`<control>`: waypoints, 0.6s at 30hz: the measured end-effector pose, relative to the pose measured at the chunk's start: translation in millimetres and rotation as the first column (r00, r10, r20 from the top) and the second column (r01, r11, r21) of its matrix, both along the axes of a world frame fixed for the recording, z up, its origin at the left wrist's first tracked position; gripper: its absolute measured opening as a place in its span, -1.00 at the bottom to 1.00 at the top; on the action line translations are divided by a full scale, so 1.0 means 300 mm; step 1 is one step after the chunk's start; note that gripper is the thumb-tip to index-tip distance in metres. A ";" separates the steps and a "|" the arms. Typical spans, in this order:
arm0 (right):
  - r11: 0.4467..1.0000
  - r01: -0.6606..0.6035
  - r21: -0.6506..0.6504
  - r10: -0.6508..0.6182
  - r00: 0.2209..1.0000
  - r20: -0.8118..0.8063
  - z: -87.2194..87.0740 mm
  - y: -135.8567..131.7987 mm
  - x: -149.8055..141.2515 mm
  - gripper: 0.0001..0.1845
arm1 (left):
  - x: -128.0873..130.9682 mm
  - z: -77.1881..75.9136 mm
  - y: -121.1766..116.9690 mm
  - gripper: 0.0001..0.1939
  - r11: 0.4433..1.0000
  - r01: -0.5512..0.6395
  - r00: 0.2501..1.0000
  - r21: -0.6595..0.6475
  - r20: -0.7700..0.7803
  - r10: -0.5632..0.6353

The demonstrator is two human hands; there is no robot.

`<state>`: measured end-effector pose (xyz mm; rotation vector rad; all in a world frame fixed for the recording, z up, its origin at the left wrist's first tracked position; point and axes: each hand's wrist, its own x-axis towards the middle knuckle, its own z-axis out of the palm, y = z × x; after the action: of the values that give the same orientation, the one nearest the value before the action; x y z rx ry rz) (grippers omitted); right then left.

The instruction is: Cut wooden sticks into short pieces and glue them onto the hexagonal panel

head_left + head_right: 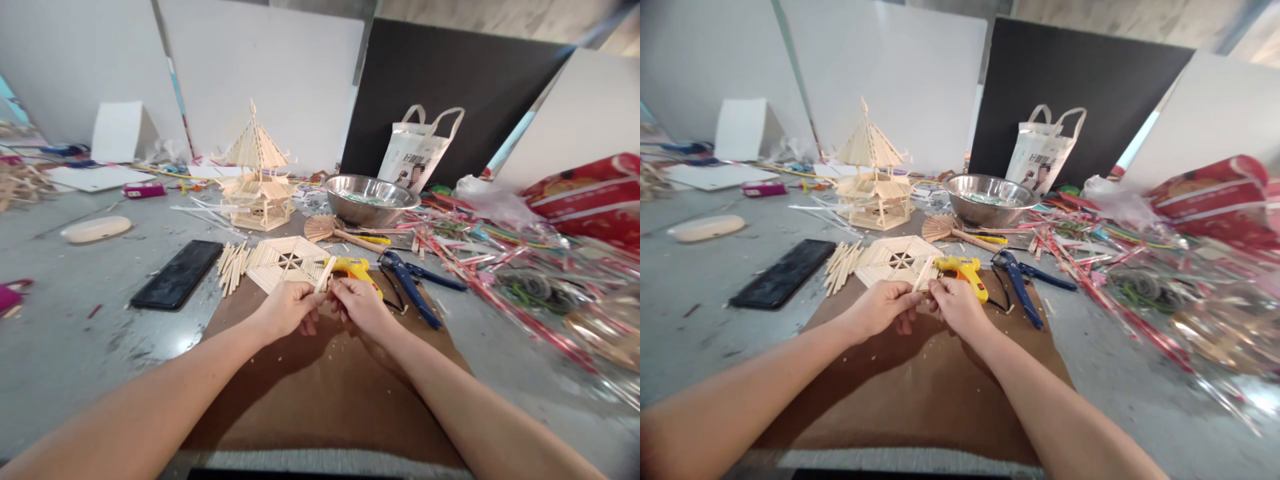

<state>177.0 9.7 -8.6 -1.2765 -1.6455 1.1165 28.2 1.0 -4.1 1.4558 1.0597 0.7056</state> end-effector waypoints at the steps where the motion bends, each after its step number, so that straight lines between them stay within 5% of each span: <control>1: 1.000 0.022 0.013 -0.021 0.999 -0.033 0.005 0.000 -0.001 -0.77 | 0.000 0.001 0.000 -0.73 1.000 -0.006 1.000 0.006 -0.010 0.006; 7: 0.997 -0.048 -0.057 0.028 0.951 -0.309 0.051 -0.018 -0.013 -0.72 | -0.001 0.000 -0.011 -0.72 0.995 0.010 0.992 0.101 -0.125 0.003; 18: 0.996 -0.011 -0.087 -0.019 0.942 -0.335 0.054 -0.012 -0.002 -0.76 | -0.012 -0.037 -0.009 -0.70 0.967 0.097 0.974 0.236 -0.223 -0.043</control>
<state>176.4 6.1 7.6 -1.0705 -1.3509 1.3354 24.6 -1.8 -15.0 1.8084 1.1086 0.6549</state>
